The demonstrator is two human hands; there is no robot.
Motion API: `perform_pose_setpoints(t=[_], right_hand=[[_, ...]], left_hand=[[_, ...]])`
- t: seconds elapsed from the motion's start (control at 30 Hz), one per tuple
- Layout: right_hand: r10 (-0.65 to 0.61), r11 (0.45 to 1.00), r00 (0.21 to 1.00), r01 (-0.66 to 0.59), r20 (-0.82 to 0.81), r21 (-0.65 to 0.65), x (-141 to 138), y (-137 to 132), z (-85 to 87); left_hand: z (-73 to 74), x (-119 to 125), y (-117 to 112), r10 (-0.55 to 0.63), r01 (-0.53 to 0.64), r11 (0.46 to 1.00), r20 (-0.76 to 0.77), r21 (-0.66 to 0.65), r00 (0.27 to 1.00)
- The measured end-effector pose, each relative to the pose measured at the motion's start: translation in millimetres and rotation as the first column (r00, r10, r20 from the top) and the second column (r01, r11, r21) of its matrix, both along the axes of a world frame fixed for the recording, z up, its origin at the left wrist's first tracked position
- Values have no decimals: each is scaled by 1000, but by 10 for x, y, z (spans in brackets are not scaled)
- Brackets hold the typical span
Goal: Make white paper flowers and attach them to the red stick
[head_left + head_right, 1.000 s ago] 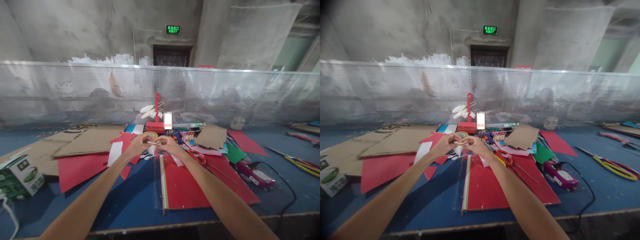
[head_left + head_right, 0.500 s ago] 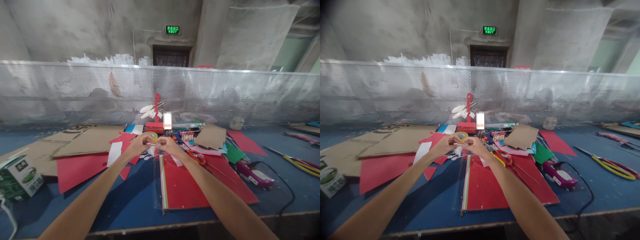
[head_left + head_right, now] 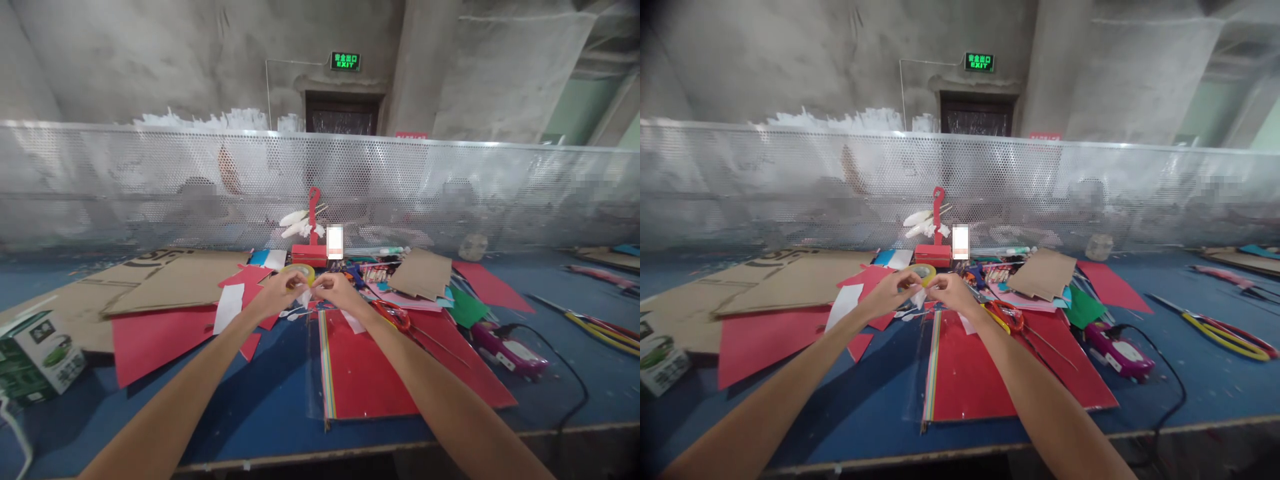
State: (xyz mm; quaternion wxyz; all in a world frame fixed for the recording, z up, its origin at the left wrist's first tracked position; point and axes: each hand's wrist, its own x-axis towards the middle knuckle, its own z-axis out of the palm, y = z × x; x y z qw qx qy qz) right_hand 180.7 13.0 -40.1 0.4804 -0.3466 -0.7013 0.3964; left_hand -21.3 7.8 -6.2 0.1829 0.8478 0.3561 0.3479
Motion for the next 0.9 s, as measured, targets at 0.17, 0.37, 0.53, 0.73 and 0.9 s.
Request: perform_pose_setpoints(t=[0.17, 0.37, 0.53, 0.73, 0.9], right_hand=[[33, 995, 983, -50, -180, -89, -5, -24, 30], [49, 969, 938, -127, -343, -210, -40, -56, 41], [70, 957, 926, -168, -371, -237, -25, -63, 37], [81, 960, 917, -178, -390, -218, -35, -56, 26], [87, 963, 927, -173, -366, -209, -32, -33, 8]], left_hand=[[-14, 72, -106, -85, 86, 995, -14, 58, 996], [-50, 146, -107, -37, 34, 991, 25, 129, 999], [0, 140, -124, 42, -49, 984, 46, 168, 998], [-17, 121, -95, 76, -88, 981, 74, 174, 994], [-16, 100, -68, 56, -71, 986, 100, 151, 993]])
